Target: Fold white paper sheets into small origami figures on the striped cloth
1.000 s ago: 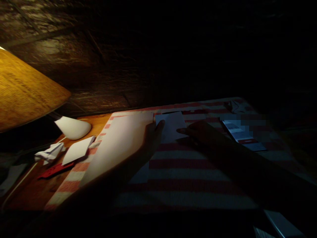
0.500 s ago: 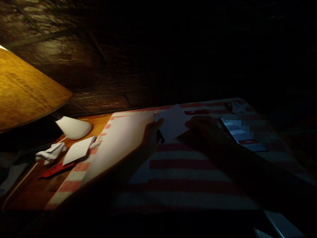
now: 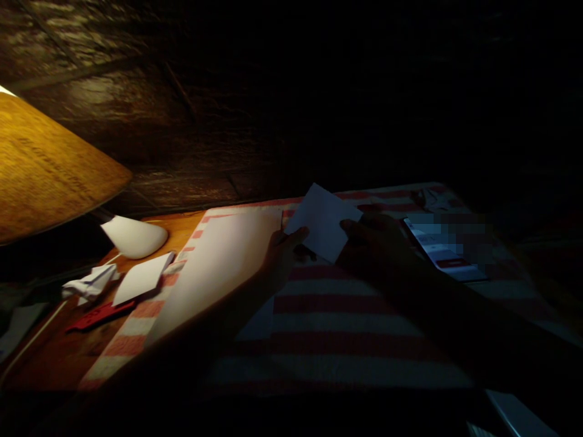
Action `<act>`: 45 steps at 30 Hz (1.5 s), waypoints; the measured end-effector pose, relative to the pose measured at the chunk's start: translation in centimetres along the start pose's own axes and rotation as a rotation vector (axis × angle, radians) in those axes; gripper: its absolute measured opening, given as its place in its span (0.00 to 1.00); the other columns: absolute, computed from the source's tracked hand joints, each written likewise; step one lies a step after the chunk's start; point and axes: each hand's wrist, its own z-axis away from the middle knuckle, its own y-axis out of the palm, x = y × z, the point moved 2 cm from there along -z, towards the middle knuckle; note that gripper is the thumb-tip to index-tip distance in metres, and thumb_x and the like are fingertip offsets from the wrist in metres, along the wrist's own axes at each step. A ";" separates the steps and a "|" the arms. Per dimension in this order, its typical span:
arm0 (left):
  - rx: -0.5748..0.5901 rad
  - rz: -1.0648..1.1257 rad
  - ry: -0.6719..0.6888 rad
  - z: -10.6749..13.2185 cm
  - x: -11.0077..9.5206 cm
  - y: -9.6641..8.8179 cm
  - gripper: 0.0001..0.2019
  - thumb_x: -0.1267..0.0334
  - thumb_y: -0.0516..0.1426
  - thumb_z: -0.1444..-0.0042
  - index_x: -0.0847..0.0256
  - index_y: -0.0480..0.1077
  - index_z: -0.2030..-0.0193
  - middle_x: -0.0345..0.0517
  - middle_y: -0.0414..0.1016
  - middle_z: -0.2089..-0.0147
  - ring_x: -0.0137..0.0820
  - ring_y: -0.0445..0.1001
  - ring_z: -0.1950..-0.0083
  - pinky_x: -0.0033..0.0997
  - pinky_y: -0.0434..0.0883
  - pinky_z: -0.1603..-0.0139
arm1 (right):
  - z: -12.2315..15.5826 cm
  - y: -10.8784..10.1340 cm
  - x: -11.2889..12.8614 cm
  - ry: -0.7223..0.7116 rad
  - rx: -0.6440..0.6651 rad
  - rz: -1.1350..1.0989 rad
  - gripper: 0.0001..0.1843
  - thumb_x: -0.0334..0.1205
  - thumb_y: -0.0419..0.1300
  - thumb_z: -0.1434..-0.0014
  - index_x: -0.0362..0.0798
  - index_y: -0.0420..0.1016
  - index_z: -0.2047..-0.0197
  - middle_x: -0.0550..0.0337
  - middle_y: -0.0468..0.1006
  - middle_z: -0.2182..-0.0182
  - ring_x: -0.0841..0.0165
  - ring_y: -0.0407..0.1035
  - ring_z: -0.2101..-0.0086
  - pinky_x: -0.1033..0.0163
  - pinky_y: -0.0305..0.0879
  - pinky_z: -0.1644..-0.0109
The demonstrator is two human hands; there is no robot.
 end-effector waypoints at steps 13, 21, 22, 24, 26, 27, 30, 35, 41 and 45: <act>-0.013 -0.141 0.064 0.4 -1.6 0.2 0.12 0.57 0.70 0.57 0.62 0.74 0.73 0.39 0.74 0.76 0.26 0.71 0.76 0.25 0.68 0.73 | 0.9 0.7 -0.7 0.043 0.290 -0.061 0.07 0.39 0.69 0.50 0.48 0.77 0.67 0.60 0.76 0.71 0.68 0.69 0.71 0.61 0.64 0.67; 0.139 -0.201 -0.061 1.6 -1.0 1.2 0.09 0.61 0.70 0.59 0.62 0.77 0.73 0.40 0.75 0.77 0.26 0.70 0.77 0.25 0.65 0.75 | 0.5 0.4 0.3 -0.074 0.367 0.147 0.12 0.46 0.69 0.47 0.48 0.75 0.72 0.63 0.73 0.74 0.70 0.64 0.73 0.63 0.58 0.68; 0.146 -0.206 -0.066 1.7 -0.9 1.3 0.09 0.62 0.70 0.59 0.62 0.78 0.72 0.40 0.76 0.76 0.26 0.71 0.76 0.25 0.66 0.74 | 0.4 0.4 0.2 -0.087 0.375 0.202 0.13 0.47 0.69 0.47 0.47 0.75 0.72 0.62 0.73 0.74 0.70 0.65 0.72 0.64 0.59 0.68; 0.150 -0.207 -0.080 1.8 -0.9 1.3 0.09 0.61 0.70 0.58 0.62 0.78 0.71 0.41 0.77 0.75 0.27 0.72 0.75 0.26 0.67 0.73 | 0.2 0.3 0.0 -0.109 0.400 0.263 0.13 0.47 0.68 0.46 0.47 0.76 0.70 0.61 0.74 0.72 0.69 0.66 0.71 0.64 0.60 0.67; 0.152 -0.204 -0.096 1.8 -0.9 1.3 0.10 0.60 0.70 0.58 0.61 0.77 0.71 0.40 0.76 0.75 0.28 0.72 0.75 0.26 0.66 0.73 | 0.1 0.2 -0.2 -0.120 0.416 0.293 0.12 0.47 0.67 0.44 0.46 0.77 0.69 0.60 0.76 0.71 0.69 0.67 0.70 0.63 0.61 0.67; 0.151 -0.212 -0.098 1.8 -1.0 1.3 0.11 0.59 0.70 0.57 0.61 0.77 0.72 0.40 0.75 0.76 0.27 0.71 0.75 0.25 0.64 0.74 | 0.1 0.1 -0.3 -0.120 0.416 0.315 0.12 0.47 0.67 0.44 0.46 0.77 0.69 0.60 0.75 0.71 0.69 0.68 0.71 0.63 0.61 0.67; 0.140 -0.263 -0.036 1.6 -1.1 1.2 0.10 0.58 0.68 0.54 0.62 0.76 0.74 0.38 0.71 0.78 0.25 0.67 0.77 0.24 0.60 0.74 | -0.1 0.0 -0.6 -0.136 0.384 0.388 0.11 0.45 0.66 0.44 0.47 0.75 0.71 0.62 0.73 0.74 0.70 0.66 0.73 0.64 0.60 0.69; 0.149 -0.363 0.088 1.4 -1.0 1.3 0.11 0.57 0.67 0.53 0.62 0.75 0.77 0.36 0.64 0.81 0.22 0.58 0.78 0.23 0.51 0.76 | -0.1 0.3 -0.9 -0.142 0.394 0.372 0.12 0.44 0.67 0.45 0.47 0.72 0.74 0.65 0.69 0.76 0.72 0.62 0.74 0.65 0.56 0.71; 0.201 -0.438 0.089 1.2 -0.6 1.1 0.15 0.53 0.67 0.54 0.62 0.73 0.77 0.34 0.58 0.82 0.21 0.52 0.78 0.25 0.46 0.77 | 0.4 0.9 -0.8 -0.088 0.451 0.340 0.12 0.44 0.65 0.44 0.46 0.73 0.74 0.64 0.69 0.77 0.72 0.63 0.75 0.65 0.56 0.72; 0.176 -0.416 0.071 1.0 -0.3 1.1 0.14 0.53 0.68 0.56 0.63 0.73 0.76 0.35 0.62 0.81 0.22 0.56 0.77 0.24 0.49 0.76 | 0.1 0.8 -0.8 -0.138 0.399 0.347 0.13 0.45 0.66 0.45 0.47 0.71 0.74 0.65 0.67 0.77 0.73 0.60 0.76 0.66 0.53 0.73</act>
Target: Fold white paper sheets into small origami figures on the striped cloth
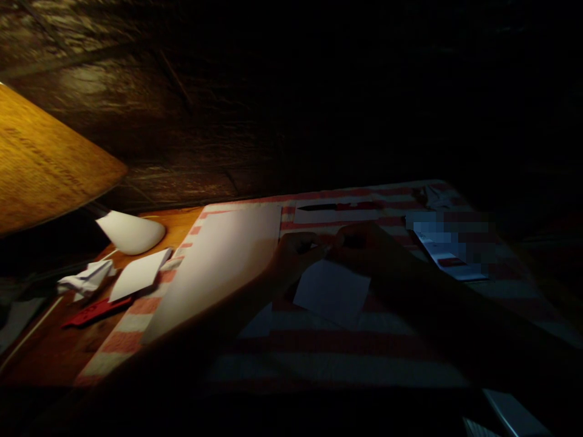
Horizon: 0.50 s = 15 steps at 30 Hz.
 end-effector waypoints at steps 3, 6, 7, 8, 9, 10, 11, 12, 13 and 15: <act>0.001 0.050 -0.048 0.0 0.2 0.1 0.13 0.55 0.68 0.56 0.63 0.75 0.74 0.37 0.68 0.78 0.23 0.61 0.76 0.24 0.52 0.75 | -0.2 -0.1 -0.3 -0.005 0.014 0.037 0.13 0.45 0.65 0.45 0.47 0.71 0.75 0.66 0.66 0.77 0.73 0.59 0.76 0.66 0.53 0.73; 0.003 0.064 -0.077 0.0 0.2 0.1 0.14 0.56 0.69 0.57 0.63 0.74 0.76 0.35 0.64 0.81 0.21 0.57 0.77 0.24 0.50 0.76 | -0.2 -0.2 -0.4 -0.011 0.009 0.075 0.11 0.44 0.65 0.46 0.47 0.73 0.73 0.63 0.70 0.76 0.71 0.63 0.74 0.65 0.57 0.72; 0.008 0.070 -0.081 0.0 0.2 0.0 0.14 0.56 0.70 0.58 0.63 0.73 0.78 0.34 0.63 0.81 0.21 0.57 0.78 0.24 0.50 0.76 | -0.2 -0.2 -0.4 -0.016 -0.001 0.080 0.10 0.44 0.65 0.46 0.47 0.74 0.73 0.62 0.72 0.75 0.70 0.65 0.73 0.64 0.59 0.71; 0.019 0.082 -0.085 0.0 0.2 0.0 0.15 0.56 0.71 0.59 0.63 0.73 0.79 0.35 0.63 0.81 0.21 0.57 0.77 0.24 0.50 0.76 | -0.2 -0.2 -0.4 -0.023 -0.011 0.081 0.10 0.44 0.66 0.47 0.47 0.75 0.73 0.61 0.73 0.74 0.70 0.66 0.73 0.64 0.60 0.70; 0.031 0.106 -0.093 0.0 0.1 -0.1 0.15 0.56 0.71 0.59 0.63 0.73 0.79 0.35 0.65 0.81 0.22 0.59 0.77 0.24 0.52 0.75 | -0.2 -0.2 -0.4 -0.026 -0.018 0.085 0.11 0.45 0.66 0.47 0.46 0.75 0.72 0.61 0.74 0.74 0.70 0.67 0.73 0.64 0.60 0.69; 0.044 0.139 -0.108 0.0 0.1 -0.1 0.15 0.55 0.71 0.59 0.63 0.73 0.79 0.36 0.66 0.80 0.23 0.61 0.76 0.24 0.54 0.74 | -0.2 -0.1 -0.3 -0.018 -0.024 0.094 0.11 0.45 0.66 0.47 0.46 0.76 0.72 0.61 0.74 0.75 0.70 0.66 0.73 0.64 0.60 0.70; 0.051 0.174 -0.125 0.0 0.0 -0.1 0.15 0.55 0.71 0.59 0.63 0.74 0.78 0.37 0.68 0.79 0.24 0.62 0.75 0.25 0.57 0.73 | -0.1 -0.1 -0.3 -0.002 -0.027 0.108 0.12 0.46 0.66 0.47 0.46 0.76 0.73 0.61 0.73 0.75 0.71 0.65 0.74 0.64 0.58 0.71; 0.050 0.203 -0.138 0.0 0.0 -0.1 0.15 0.54 0.71 0.59 0.63 0.74 0.78 0.38 0.70 0.78 0.24 0.64 0.75 0.26 0.58 0.72 | -0.1 0.0 -0.2 0.018 -0.028 0.122 0.12 0.46 0.66 0.47 0.46 0.75 0.73 0.62 0.72 0.77 0.72 0.63 0.76 0.65 0.56 0.73; 0.043 0.221 -0.146 0.1 0.0 0.0 0.15 0.54 0.71 0.59 0.63 0.74 0.78 0.39 0.70 0.77 0.25 0.65 0.74 0.26 0.59 0.72 | -0.1 0.0 -0.1 0.035 -0.029 0.130 0.13 0.47 0.66 0.47 0.46 0.74 0.74 0.63 0.70 0.78 0.73 0.61 0.77 0.65 0.53 0.74; 0.018 0.223 -0.142 0.2 -0.1 0.0 0.15 0.55 0.71 0.59 0.63 0.73 0.79 0.38 0.70 0.77 0.25 0.65 0.74 0.26 0.59 0.71 | 0.0 0.1 0.1 0.061 -0.026 0.120 0.14 0.47 0.65 0.47 0.47 0.72 0.75 0.65 0.66 0.79 0.74 0.57 0.78 0.66 0.48 0.76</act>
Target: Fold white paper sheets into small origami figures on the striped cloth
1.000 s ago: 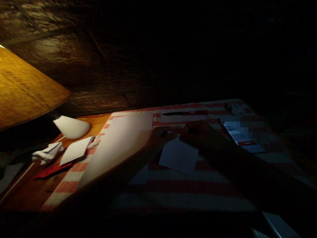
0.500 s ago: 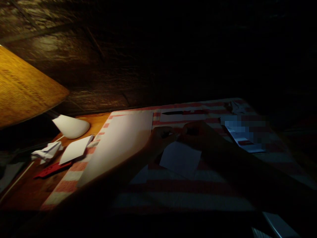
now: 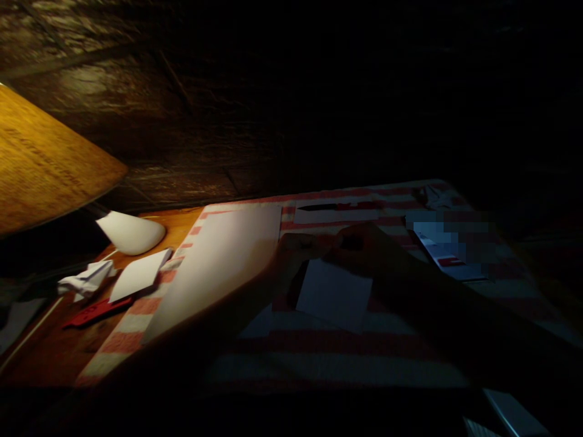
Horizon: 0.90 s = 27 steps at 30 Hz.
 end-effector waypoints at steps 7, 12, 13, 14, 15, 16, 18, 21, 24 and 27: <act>-0.008 -0.042 0.018 -0.1 0.4 0.1 0.08 0.62 0.68 0.58 0.63 0.77 0.73 0.39 0.74 0.74 0.24 0.68 0.71 0.26 0.60 0.68 | -0.1 -0.2 0.1 -0.028 0.016 -0.039 0.15 0.48 0.62 0.45 0.46 0.71 0.76 0.64 0.65 0.78 0.74 0.57 0.77 0.65 0.50 0.74; 0.018 -0.059 0.077 -0.3 0.3 0.1 0.06 0.64 0.65 0.59 0.62 0.75 0.75 0.38 0.72 0.76 0.24 0.66 0.73 0.26 0.58 0.70 | -0.1 0.0 -0.2 -0.041 0.037 0.016 0.16 0.49 0.63 0.42 0.46 0.72 0.74 0.65 0.65 0.78 0.74 0.57 0.77 0.65 0.49 0.74; 0.016 -0.049 0.074 -0.3 0.2 0.1 0.05 0.64 0.65 0.59 0.62 0.75 0.75 0.38 0.72 0.76 0.25 0.66 0.72 0.26 0.58 0.70 | -0.1 0.0 -0.3 -0.032 0.038 0.024 0.17 0.49 0.63 0.41 0.46 0.72 0.74 0.66 0.65 0.78 0.74 0.57 0.77 0.65 0.48 0.75; 0.010 -0.036 0.066 -0.2 0.2 0.1 0.05 0.65 0.65 0.59 0.62 0.75 0.75 0.38 0.72 0.75 0.25 0.67 0.72 0.26 0.59 0.69 | -0.1 0.0 -0.3 -0.016 0.040 0.021 0.17 0.49 0.63 0.41 0.46 0.72 0.74 0.66 0.64 0.79 0.74 0.56 0.77 0.65 0.48 0.75; -0.004 -0.021 0.055 -0.1 0.1 0.1 0.04 0.65 0.65 0.58 0.62 0.75 0.75 0.38 0.72 0.75 0.24 0.67 0.72 0.25 0.59 0.69 | -0.1 0.0 -0.5 0.003 0.047 0.009 0.17 0.50 0.63 0.41 0.46 0.72 0.74 0.66 0.64 0.79 0.74 0.56 0.78 0.65 0.47 0.76; -0.021 -0.007 0.041 -0.1 0.0 0.0 0.04 0.65 0.65 0.58 0.62 0.74 0.76 0.38 0.72 0.76 0.24 0.66 0.72 0.25 0.59 0.70 | -0.1 -0.1 -0.6 0.022 0.051 -0.011 0.17 0.50 0.63 0.41 0.46 0.71 0.74 0.66 0.64 0.79 0.75 0.56 0.78 0.65 0.47 0.76; -0.067 0.020 0.020 -0.1 -0.1 -0.3 0.05 0.64 0.64 0.58 0.62 0.74 0.76 0.37 0.70 0.77 0.24 0.65 0.74 0.26 0.58 0.71 | -0.3 -0.3 -0.8 0.033 0.049 -0.043 0.18 0.50 0.65 0.42 0.46 0.71 0.74 0.66 0.65 0.79 0.74 0.57 0.78 0.65 0.48 0.76; -0.105 0.046 0.011 -0.3 -0.1 -0.5 0.06 0.64 0.64 0.59 0.61 0.73 0.77 0.36 0.69 0.78 0.25 0.64 0.75 0.26 0.57 0.73 | -0.6 -0.6 -1.1 0.008 0.039 -0.061 0.18 0.49 0.66 0.44 0.46 0.70 0.76 0.66 0.66 0.79 0.75 0.57 0.78 0.65 0.49 0.75; -0.119 0.038 0.010 -0.3 -0.1 -0.5 0.06 0.64 0.64 0.59 0.61 0.72 0.77 0.36 0.67 0.79 0.25 0.63 0.76 0.26 0.57 0.73 | -0.8 -0.5 -1.4 0.026 0.041 -0.129 0.18 0.49 0.66 0.44 0.46 0.71 0.76 0.66 0.65 0.81 0.75 0.56 0.79 0.65 0.48 0.75; -0.143 0.043 0.022 -0.2 -0.2 -0.5 0.07 0.63 0.64 0.58 0.61 0.71 0.76 0.35 0.66 0.79 0.24 0.62 0.76 0.26 0.57 0.73 | -0.8 -0.3 -1.7 0.071 0.003 -0.220 0.17 0.50 0.68 0.45 0.45 0.74 0.74 0.65 0.68 0.80 0.75 0.58 0.79 0.65 0.50 0.75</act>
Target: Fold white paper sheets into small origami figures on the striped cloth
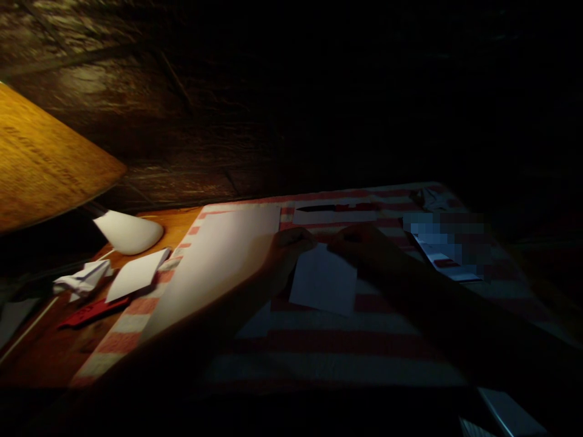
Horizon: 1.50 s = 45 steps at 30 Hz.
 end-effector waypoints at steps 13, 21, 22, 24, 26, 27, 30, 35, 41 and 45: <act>0.109 -0.100 0.034 -1.2 0.0 -0.7 0.08 0.59 0.65 0.55 0.62 0.76 0.71 0.41 0.73 0.72 0.28 0.68 0.69 0.28 0.62 0.67 | 0.2 -0.4 0.0 0.021 -0.039 -0.095 0.14 0.47 0.70 0.47 0.45 0.78 0.71 0.61 0.75 0.75 0.73 0.64 0.75 0.64 0.59 0.71; 0.060 -0.113 0.007 -1.3 0.1 -0.7 0.10 0.58 0.68 0.57 0.61 0.75 0.74 0.39 0.73 0.73 0.28 0.69 0.69 0.29 0.63 0.64 | 0.0 0.1 0.4 -0.016 -0.059 -0.151 0.18 0.51 0.70 0.47 0.45 0.75 0.73 0.61 0.74 0.74 0.73 0.64 0.73 0.64 0.60 0.68; 0.057 -0.101 0.005 -1.4 0.1 -0.7 0.10 0.58 0.68 0.57 0.61 0.75 0.74 0.39 0.74 0.73 0.28 0.70 0.69 0.29 0.64 0.64 | 0.0 0.2 0.4 -0.018 -0.051 -0.171 0.18 0.52 0.71 0.48 0.46 0.75 0.72 0.61 0.75 0.73 0.72 0.65 0.73 0.64 0.60 0.67; 0.058 -0.094 -0.002 -1.4 0.2 -0.9 0.10 0.58 0.68 0.57 0.61 0.75 0.74 0.39 0.74 0.73 0.28 0.70 0.69 0.28 0.64 0.64 | -0.1 0.2 0.2 -0.008 -0.049 -0.198 0.18 0.53 0.71 0.49 0.46 0.76 0.72 0.61 0.76 0.73 0.72 0.66 0.72 0.64 0.61 0.68; 0.076 -0.106 -0.008 -1.4 0.2 -0.9 0.10 0.58 0.68 0.56 0.61 0.74 0.74 0.38 0.73 0.73 0.27 0.69 0.69 0.28 0.64 0.65 | -0.2 0.1 -0.1 0.010 -0.067 -0.193 0.18 0.52 0.72 0.50 0.46 0.76 0.72 0.62 0.75 0.75 0.73 0.64 0.74 0.65 0.58 0.71; 0.090 -0.113 -0.008 -1.3 0.3 -0.8 0.10 0.58 0.68 0.56 0.61 0.74 0.74 0.38 0.73 0.74 0.27 0.69 0.69 0.27 0.63 0.65 | -0.3 0.1 -0.3 0.017 -0.073 -0.181 0.19 0.52 0.73 0.51 0.45 0.76 0.72 0.62 0.74 0.76 0.73 0.64 0.75 0.65 0.58 0.71; 0.145 -0.131 0.003 -1.3 0.5 -0.5 0.10 0.59 0.69 0.58 0.62 0.75 0.74 0.38 0.74 0.73 0.26 0.69 0.69 0.27 0.64 0.64 | -0.4 0.0 -0.6 0.007 -0.063 -0.147 0.18 0.50 0.74 0.53 0.45 0.77 0.72 0.61 0.75 0.76 0.72 0.66 0.75 0.64 0.60 0.69; 0.171 -0.184 -0.018 -1.5 0.9 -0.1 0.13 0.57 0.69 0.61 0.63 0.73 0.77 0.38 0.71 0.75 0.25 0.66 0.72 0.26 0.60 0.68 | -0.4 0.1 -0.6 -0.041 -0.029 -0.059 0.14 0.48 0.72 0.50 0.45 0.80 0.70 0.59 0.79 0.73 0.71 0.68 0.73 0.64 0.62 0.68; 0.138 -0.194 0.006 -1.3 1.2 -0.1 0.10 0.59 0.67 0.58 0.62 0.72 0.76 0.36 0.69 0.77 0.24 0.64 0.73 0.26 0.57 0.70 | 0.1 0.6 -0.3 0.005 -0.062 -0.058 0.11 0.45 0.71 0.49 0.46 0.79 0.70 0.60 0.77 0.75 0.72 0.66 0.76 0.65 0.59 0.73; 0.077 -0.146 -0.026 -1.0 1.0 -0.2 0.11 0.58 0.68 0.58 0.61 0.72 0.77 0.37 0.69 0.77 0.25 0.65 0.73 0.27 0.59 0.70 | 0.2 0.6 -0.1 0.007 -0.144 -0.126 0.14 0.48 0.71 0.50 0.47 0.77 0.73 0.63 0.73 0.79 0.73 0.62 0.78 0.66 0.56 0.75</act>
